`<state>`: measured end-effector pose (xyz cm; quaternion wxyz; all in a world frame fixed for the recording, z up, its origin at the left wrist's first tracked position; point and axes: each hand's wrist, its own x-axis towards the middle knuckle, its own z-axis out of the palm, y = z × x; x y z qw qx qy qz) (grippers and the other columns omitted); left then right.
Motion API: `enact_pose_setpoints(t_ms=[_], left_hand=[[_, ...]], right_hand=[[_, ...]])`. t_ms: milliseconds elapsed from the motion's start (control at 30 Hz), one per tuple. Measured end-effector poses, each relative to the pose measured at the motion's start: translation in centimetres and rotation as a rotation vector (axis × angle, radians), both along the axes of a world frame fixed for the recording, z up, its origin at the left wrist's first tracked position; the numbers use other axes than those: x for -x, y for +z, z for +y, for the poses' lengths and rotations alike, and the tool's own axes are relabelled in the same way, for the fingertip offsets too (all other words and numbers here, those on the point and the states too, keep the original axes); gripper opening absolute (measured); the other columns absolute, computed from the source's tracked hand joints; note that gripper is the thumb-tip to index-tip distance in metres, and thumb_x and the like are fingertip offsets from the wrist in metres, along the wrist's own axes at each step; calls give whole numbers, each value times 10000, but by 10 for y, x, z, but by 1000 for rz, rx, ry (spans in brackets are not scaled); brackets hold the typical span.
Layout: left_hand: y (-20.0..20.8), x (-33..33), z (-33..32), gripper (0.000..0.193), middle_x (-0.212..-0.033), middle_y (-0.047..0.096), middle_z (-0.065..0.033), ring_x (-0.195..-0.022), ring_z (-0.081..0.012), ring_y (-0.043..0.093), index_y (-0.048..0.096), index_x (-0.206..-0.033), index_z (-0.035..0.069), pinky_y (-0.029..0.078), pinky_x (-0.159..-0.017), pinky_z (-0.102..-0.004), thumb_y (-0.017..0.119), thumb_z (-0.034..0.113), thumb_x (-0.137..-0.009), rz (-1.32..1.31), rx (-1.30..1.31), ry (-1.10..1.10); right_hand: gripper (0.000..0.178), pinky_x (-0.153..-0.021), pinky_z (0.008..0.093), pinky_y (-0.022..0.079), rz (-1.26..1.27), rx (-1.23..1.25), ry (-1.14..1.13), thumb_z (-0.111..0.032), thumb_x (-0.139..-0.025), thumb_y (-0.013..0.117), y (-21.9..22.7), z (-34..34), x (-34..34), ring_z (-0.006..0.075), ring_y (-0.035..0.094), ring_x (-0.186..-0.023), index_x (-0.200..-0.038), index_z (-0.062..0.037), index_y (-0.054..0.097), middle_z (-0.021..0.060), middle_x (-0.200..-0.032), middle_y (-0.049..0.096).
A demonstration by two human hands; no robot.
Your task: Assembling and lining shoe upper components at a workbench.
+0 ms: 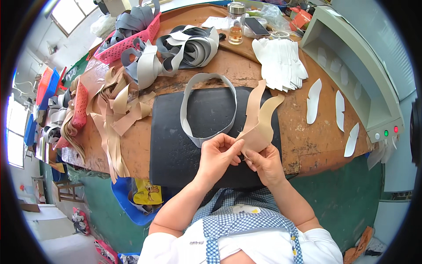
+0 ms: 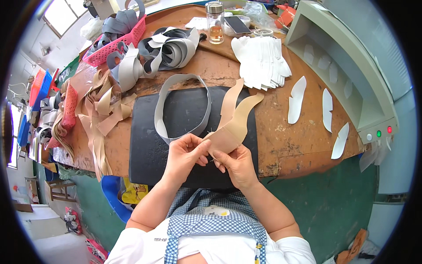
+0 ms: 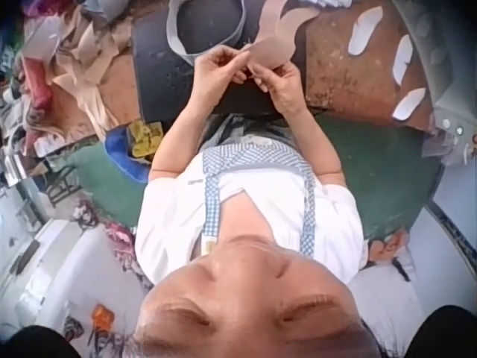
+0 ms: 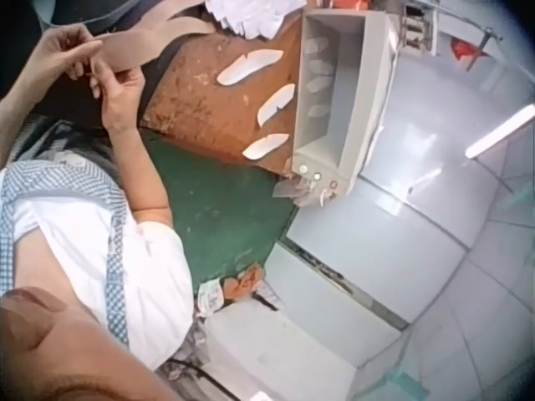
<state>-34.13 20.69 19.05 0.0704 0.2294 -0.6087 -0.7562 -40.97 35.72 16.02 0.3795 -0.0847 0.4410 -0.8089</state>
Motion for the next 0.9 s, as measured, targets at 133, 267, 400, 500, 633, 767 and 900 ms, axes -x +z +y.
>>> enact_pose_setpoints(t_ms=[133, 267, 400, 500, 633, 767, 900], left_hand=[[0, -1, 2, 193, -725, 653, -35, -592, -58, 612, 613, -870, -5, 518, -541, -189, 698, 167, -897, 12, 31, 42], [5, -3, 10, 191, -719, 657, -42, -612, -76, 631, 612, -874, -23, 533, -581, -208, 695, 148, -894, 66, 118, 86], [11, -5, 15, 149, -718, 667, -56, -635, -85, 647, 618, -888, -30, 534, -591, -210, 682, 105, -898, 133, 167, 86], [12, -6, 15, 159, -733, 671, -56, -644, -88, 653, 628, -884, -32, 533, -600, -208, 684, 116, -899, 123, 107, 102], [13, -9, 14, 173, -744, 673, -49, -652, -83, 651, 626, -866, -35, 532, -598, -206, 679, 125, -904, 152, 73, 122], [19, -9, 7, 171, -770, 682, -46, -669, -97, 656, 666, -872, -43, 540, -612, -213, 653, 119, -923, 192, 63, 92], [46, -17, -47, 117, -864, 702, -91, -802, -152, 666, 707, -955, 7, 528, -725, -271, 682, 24, -842, 251, 862, 47]], right_hand=[[240, -591, 229, 479, -36, -21, -40, -58, -882, 674, 5, -4, -3, 103, 591, -691, -1109, -42, 596, 35, -918, 651], [284, -726, 272, 535, 27, 15, -24, -59, -874, 690, 2, -3, -2, 128, 630, -850, -1141, -37, 596, 50, -1026, 660], [303, -682, 267, 519, 57, 3, -69, -28, -865, 678, 1, -4, -3, 133, 631, -858, -1151, -41, 580, 60, -1034, 662], [334, -701, 269, 528, 111, 18, -88, 2, -850, 681, -1, -3, -4, 135, 630, -891, -1164, -39, 576, 64, -1050, 661], [344, -677, 275, 535, 154, 21, -133, 42, -828, 681, 3, -4, -7, 145, 643, -848, -1151, -33, 587, 68, -1024, 669], [328, -638, 273, 536, 187, -45, -144, 39, -816, 684, 12, 1, -3, 170, 653, -783, -1130, -1, 600, 94, -969, 678], [295, -651, 290, 540, 279, -164, -130, 2, -805, 689, 80, 43, -1, 196, 657, -785, -1090, 27, 619, 147, -934, 669]])
